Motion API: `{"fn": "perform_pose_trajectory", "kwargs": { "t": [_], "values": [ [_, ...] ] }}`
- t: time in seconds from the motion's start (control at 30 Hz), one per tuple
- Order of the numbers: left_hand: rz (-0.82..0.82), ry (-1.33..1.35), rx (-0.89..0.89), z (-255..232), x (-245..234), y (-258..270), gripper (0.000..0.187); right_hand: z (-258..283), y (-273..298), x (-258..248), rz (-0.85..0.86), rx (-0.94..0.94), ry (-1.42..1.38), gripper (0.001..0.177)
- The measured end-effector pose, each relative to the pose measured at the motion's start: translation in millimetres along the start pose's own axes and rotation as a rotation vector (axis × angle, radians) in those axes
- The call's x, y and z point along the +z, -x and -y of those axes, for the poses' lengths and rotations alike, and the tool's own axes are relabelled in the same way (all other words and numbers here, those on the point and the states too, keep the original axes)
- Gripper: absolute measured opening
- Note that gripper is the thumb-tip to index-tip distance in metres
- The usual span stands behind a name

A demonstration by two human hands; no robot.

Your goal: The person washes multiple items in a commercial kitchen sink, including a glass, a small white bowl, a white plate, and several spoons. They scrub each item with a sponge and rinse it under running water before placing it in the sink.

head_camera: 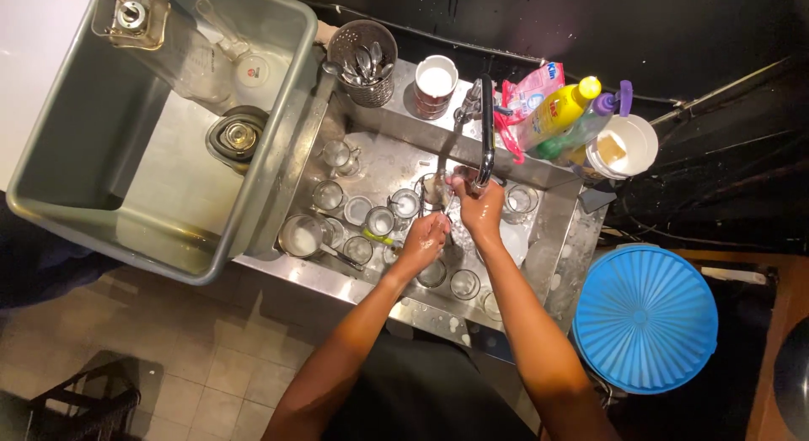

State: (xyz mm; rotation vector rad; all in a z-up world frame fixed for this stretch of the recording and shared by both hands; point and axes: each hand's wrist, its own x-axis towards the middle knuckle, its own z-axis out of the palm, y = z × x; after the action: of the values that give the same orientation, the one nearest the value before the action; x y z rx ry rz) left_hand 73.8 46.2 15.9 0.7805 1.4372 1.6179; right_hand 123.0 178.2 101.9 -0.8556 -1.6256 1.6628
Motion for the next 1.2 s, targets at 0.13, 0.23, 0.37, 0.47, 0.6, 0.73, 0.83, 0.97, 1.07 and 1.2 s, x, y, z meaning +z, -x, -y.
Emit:
{"fn": "perform_pose_trajectory", "kwargs": {
  "t": [0.13, 0.23, 0.37, 0.47, 0.6, 0.73, 0.83, 0.97, 1.07, 1.2],
  "values": [
    [-0.045, 0.292, -0.282, -12, 8, 4, 0.031, 16, 1, 15, -0.156, 0.053, 0.432, 0.017],
    [-0.05, 0.266, -0.27, -7, 9, 5, 0.029, -5, 0, 13, -0.209, 0.049, 0.349, 0.023],
    [-0.097, 0.249, -0.33, 2, 6, 7, 0.032, -41, -8, -6, -0.066, 0.014, 0.163, 0.02],
    [-0.1, 0.256, -0.275, 28, 2, 5, 0.033, -59, -34, -29, 0.015, 0.02, 0.062, 0.024],
    [-0.124, 0.107, -0.235, 8, -1, 6, 0.034, -104, -84, -60, -0.096, 0.23, -0.042, 0.027],
    [-0.119, 0.04, -0.201, 5, -4, -1, 0.034, -104, -117, -70, -0.212, -0.26, 0.247, 0.033],
    [-0.116, 0.006, -0.162, -6, -3, -5, 0.033, -70, -126, -59, -0.337, -0.205, 0.479, 0.038],
    [-0.117, -0.037, -0.163, -19, 1, -9, 0.031, -65, -143, -56, -0.344, -0.319, 0.57, 0.04],
    [-0.122, -0.037, -0.168, -11, 1, -11, 0.033, -72, -151, -55, -0.33, -0.298, 0.723, 0.03],
    [-0.139, -0.035, -0.126, -6, -1, -14, 0.033, -61, -152, -50, -0.345, -0.299, 0.616, 0.027]
  ]
}}
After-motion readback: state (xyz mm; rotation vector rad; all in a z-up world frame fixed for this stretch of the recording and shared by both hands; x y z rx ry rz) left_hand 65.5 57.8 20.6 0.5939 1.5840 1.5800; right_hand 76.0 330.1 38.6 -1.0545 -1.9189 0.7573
